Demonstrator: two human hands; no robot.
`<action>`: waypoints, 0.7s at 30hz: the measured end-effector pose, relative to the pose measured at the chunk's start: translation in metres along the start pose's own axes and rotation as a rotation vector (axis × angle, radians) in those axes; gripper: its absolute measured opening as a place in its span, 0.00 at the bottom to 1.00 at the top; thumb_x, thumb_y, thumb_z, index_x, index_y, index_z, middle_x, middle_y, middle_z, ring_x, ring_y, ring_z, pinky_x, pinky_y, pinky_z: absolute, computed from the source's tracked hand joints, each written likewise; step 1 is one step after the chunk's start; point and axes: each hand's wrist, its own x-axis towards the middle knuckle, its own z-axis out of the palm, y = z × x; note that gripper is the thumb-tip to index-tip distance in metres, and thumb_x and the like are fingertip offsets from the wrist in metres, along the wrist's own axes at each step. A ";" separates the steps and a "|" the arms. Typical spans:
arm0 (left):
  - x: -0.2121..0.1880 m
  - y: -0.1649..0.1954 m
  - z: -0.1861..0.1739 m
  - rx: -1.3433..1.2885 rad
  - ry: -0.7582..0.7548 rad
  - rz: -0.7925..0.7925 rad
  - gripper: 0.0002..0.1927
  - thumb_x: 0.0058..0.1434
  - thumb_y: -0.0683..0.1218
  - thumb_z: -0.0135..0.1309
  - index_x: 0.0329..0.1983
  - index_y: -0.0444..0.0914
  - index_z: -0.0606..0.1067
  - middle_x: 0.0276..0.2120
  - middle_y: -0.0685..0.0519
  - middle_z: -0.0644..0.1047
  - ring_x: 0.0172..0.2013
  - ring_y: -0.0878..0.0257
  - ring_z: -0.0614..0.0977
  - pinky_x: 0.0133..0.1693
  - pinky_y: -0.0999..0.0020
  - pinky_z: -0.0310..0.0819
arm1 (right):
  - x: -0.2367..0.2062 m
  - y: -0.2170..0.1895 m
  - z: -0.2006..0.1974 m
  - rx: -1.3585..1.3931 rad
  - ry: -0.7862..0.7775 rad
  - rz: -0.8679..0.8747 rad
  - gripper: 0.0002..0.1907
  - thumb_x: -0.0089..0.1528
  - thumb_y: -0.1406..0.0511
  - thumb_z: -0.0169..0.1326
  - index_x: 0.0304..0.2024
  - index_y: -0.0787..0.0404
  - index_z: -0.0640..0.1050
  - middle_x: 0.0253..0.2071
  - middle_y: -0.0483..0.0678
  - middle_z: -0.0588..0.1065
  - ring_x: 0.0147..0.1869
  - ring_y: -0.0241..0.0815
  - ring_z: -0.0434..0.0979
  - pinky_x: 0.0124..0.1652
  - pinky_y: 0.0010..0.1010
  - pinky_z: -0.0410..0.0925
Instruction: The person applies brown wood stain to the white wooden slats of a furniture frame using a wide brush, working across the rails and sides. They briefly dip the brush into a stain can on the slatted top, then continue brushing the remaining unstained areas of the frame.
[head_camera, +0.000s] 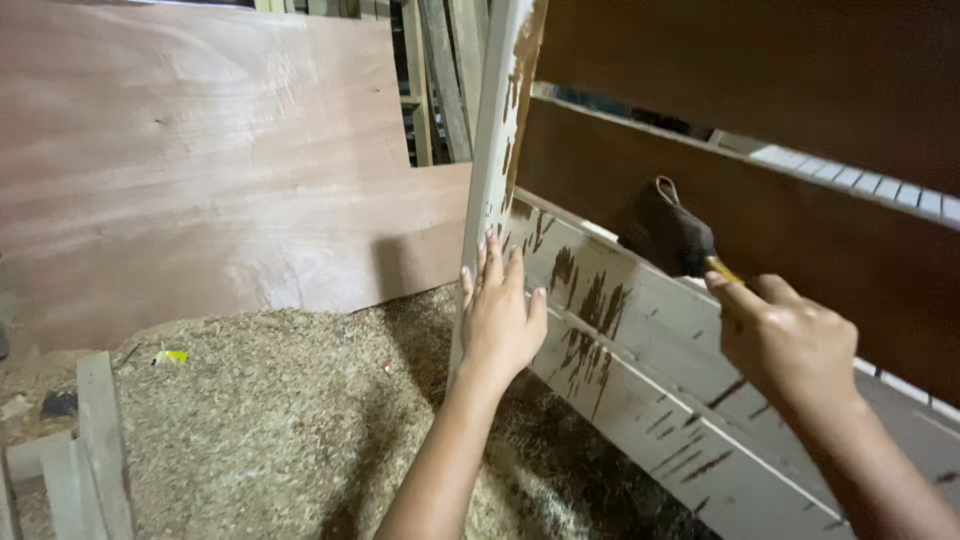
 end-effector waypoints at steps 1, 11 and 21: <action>0.000 -0.002 -0.001 0.008 0.004 -0.004 0.35 0.67 0.51 0.44 0.73 0.31 0.54 0.76 0.37 0.40 0.75 0.49 0.42 0.71 0.47 0.30 | 0.003 -0.005 -0.007 -0.001 0.031 0.015 0.20 0.72 0.58 0.42 0.65 0.31 0.73 0.32 0.44 0.78 0.20 0.35 0.74 0.18 0.29 0.67; -0.003 0.007 0.011 0.036 -0.028 -0.011 0.34 0.66 0.51 0.45 0.72 0.32 0.56 0.76 0.37 0.39 0.75 0.46 0.42 0.71 0.48 0.29 | 0.168 -0.129 -0.046 0.213 0.258 -0.141 0.06 0.63 0.64 0.56 0.42 0.54 0.80 0.39 0.56 0.78 0.38 0.55 0.83 0.32 0.44 0.75; -0.024 0.049 0.023 0.075 -0.029 0.193 0.34 0.66 0.52 0.46 0.71 0.31 0.58 0.75 0.35 0.43 0.75 0.46 0.44 0.71 0.47 0.33 | -0.008 0.067 -0.068 0.345 -0.003 0.268 0.09 0.66 0.55 0.56 0.45 0.45 0.84 0.37 0.50 0.80 0.35 0.45 0.82 0.35 0.38 0.74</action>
